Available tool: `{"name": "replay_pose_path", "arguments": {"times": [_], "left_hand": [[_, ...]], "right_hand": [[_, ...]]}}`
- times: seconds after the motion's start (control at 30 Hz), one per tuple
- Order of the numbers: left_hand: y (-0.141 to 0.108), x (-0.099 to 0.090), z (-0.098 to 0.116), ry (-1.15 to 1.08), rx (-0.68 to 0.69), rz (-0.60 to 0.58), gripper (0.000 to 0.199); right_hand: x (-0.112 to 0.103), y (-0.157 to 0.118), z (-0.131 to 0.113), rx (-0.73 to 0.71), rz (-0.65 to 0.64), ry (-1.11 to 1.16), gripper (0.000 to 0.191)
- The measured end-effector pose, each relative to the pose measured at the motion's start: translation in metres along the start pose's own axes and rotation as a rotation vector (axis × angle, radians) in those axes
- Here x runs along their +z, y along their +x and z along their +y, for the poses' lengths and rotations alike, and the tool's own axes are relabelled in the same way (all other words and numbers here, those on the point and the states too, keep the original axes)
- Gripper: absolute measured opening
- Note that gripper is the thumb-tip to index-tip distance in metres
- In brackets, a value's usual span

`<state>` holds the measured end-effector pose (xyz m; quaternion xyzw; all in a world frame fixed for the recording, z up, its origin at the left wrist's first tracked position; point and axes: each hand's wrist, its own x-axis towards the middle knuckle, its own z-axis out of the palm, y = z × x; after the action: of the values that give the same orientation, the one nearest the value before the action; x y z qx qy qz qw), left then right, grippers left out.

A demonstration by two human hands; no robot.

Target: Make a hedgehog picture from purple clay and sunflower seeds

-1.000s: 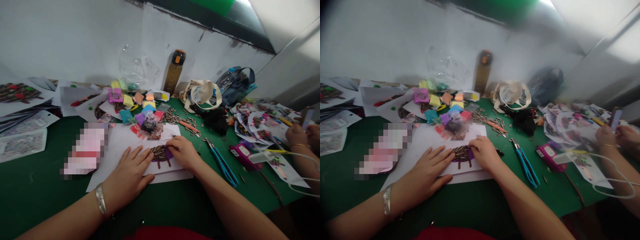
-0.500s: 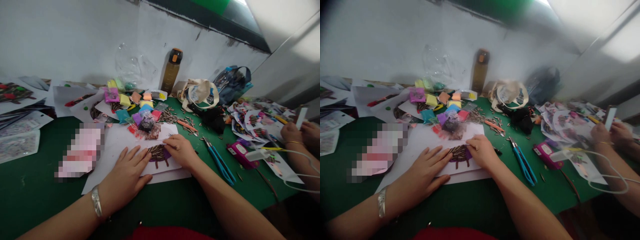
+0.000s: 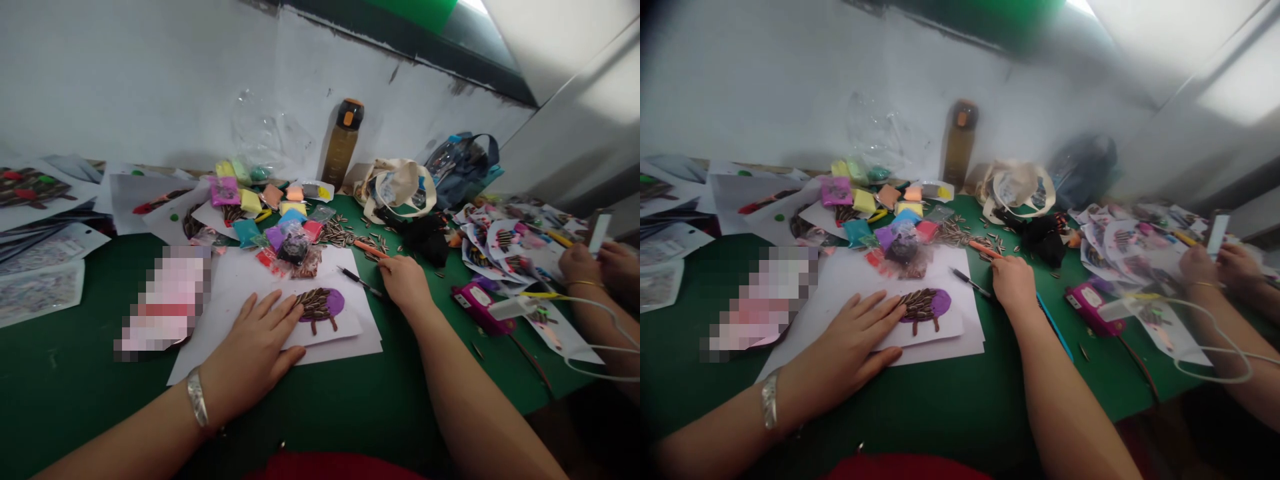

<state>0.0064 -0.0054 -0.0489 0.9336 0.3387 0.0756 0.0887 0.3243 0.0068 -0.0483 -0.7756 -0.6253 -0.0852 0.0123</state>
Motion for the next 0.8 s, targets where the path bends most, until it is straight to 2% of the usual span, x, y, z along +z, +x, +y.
{"name": "replay_pose_path", "arguments": {"times": [0.4, 0.57, 0.63, 0.8], "left_hand": [[-0.001, -0.002, 0.002, 0.006, -0.004, -0.018, 0.054], [0.000, -0.002, 0.002, -0.001, -0.009, -0.015, 0.054], [-0.001, -0.002, 0.001, 0.004, -0.008, -0.018, 0.055], [-0.001, -0.002, 0.001, 0.003, -0.005, -0.015, 0.054]], "right_hand": [[0.005, -0.007, -0.007, 0.076, 0.005, -0.102, 0.020], [-0.001, -0.007, -0.009, 0.131, 0.036, -0.099, 0.023], [-0.006, -0.007, -0.011, 0.157, 0.065, -0.014, 0.026], [-0.017, -0.011, -0.010, 0.149, 0.186, 0.412, 0.022]]}}
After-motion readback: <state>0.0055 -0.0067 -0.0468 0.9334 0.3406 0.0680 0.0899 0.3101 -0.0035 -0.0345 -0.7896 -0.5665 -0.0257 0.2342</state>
